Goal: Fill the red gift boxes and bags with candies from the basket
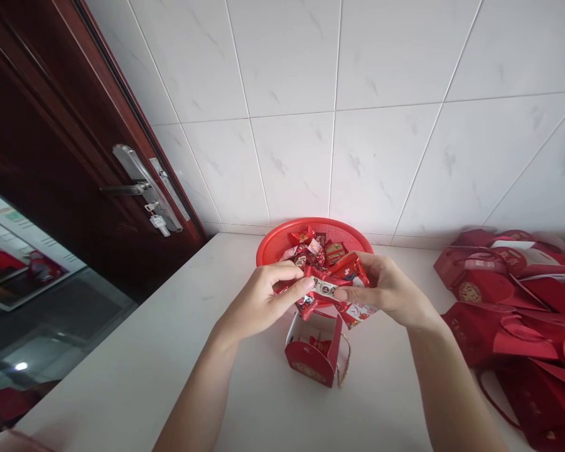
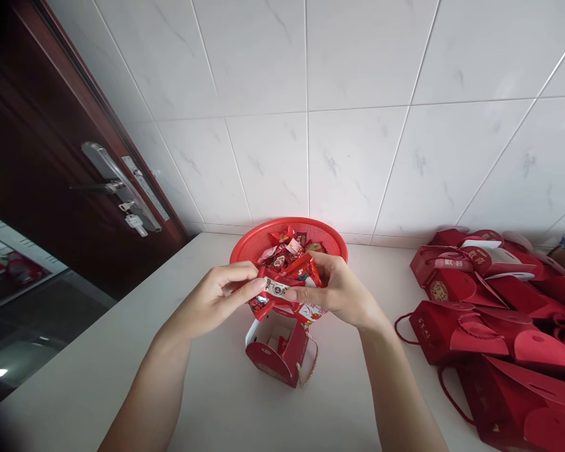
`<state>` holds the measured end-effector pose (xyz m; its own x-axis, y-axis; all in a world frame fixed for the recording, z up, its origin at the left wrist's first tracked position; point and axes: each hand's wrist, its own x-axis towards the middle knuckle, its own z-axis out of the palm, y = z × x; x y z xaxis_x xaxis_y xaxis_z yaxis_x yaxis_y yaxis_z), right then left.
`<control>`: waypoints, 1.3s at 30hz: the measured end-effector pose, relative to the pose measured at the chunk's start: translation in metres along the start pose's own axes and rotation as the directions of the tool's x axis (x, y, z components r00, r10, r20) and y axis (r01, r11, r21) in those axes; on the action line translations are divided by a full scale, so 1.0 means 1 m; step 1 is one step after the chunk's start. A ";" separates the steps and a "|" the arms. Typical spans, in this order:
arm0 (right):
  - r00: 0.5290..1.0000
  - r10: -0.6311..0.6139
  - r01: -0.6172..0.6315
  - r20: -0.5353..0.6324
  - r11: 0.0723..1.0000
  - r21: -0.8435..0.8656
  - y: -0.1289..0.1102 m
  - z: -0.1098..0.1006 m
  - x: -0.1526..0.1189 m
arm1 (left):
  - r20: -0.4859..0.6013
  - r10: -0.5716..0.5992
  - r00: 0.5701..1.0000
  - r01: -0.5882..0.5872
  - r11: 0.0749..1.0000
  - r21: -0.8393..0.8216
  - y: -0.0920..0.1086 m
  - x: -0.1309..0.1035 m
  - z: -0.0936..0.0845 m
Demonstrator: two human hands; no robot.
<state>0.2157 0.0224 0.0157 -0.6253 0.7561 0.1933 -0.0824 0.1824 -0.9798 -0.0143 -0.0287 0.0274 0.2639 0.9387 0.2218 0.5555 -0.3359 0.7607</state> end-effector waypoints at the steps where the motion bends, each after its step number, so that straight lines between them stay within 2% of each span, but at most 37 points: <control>1: 1.000 -0.008 0.008 -0.013 1.000 -0.001 0.000 0.001 0.000 | 0.014 -0.006 1.000 0.005 1.000 0.031 0.000 0.000 -0.001; 6: 0.999 -0.023 0.024 -0.041 1.000 0.015 0.004 0.001 0.001 | 0.174 -0.080 0.981 0.061 0.992 0.112 0.000 -0.007 -0.013; 10: 0.993 -0.031 0.029 -0.110 0.999 -0.017 0.000 -0.005 -0.003 | 0.294 -0.264 0.919 0.201 0.953 0.227 -0.007 -0.011 -0.021; 14: 0.985 0.001 -0.006 -0.171 1.000 -0.030 -0.006 -0.014 -0.009 | 0.359 -0.358 0.862 0.204 0.893 0.401 -0.013 -0.005 -0.008; 17: 0.981 0.029 -0.039 -0.190 0.998 -0.046 -0.007 -0.019 -0.013 | 0.394 -0.381 0.836 0.187 0.874 0.448 -0.014 0.002 0.006; 25: 0.985 0.068 -0.104 -0.157 0.966 -0.236 -0.010 -0.022 -0.019 | 0.379 -0.347 0.858 0.218 0.914 0.344 -0.015 0.008 0.020; 27: 0.985 0.079 -0.119 -0.150 0.953 -0.278 -0.009 -0.022 -0.019 | 0.402 -0.344 0.848 0.216 0.919 0.330 -0.016 0.008 0.021; 33: 0.978 0.180 -0.205 -0.102 0.914 -0.351 -0.006 -0.019 -0.018 | 0.425 -0.353 0.833 0.178 0.900 0.399 -0.013 0.006 0.021; 39: 0.984 0.162 -0.178 -0.074 0.875 -0.450 -0.008 -0.009 -0.017 | 0.382 -0.353 0.854 0.169 0.884 0.437 -0.011 -0.001 0.020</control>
<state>0.2341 0.0141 0.0206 -0.5710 0.8202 0.0354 0.3887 0.3081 -0.8683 -0.0048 -0.0272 0.0060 0.3307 0.8908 -0.3117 0.8798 -0.1716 0.4433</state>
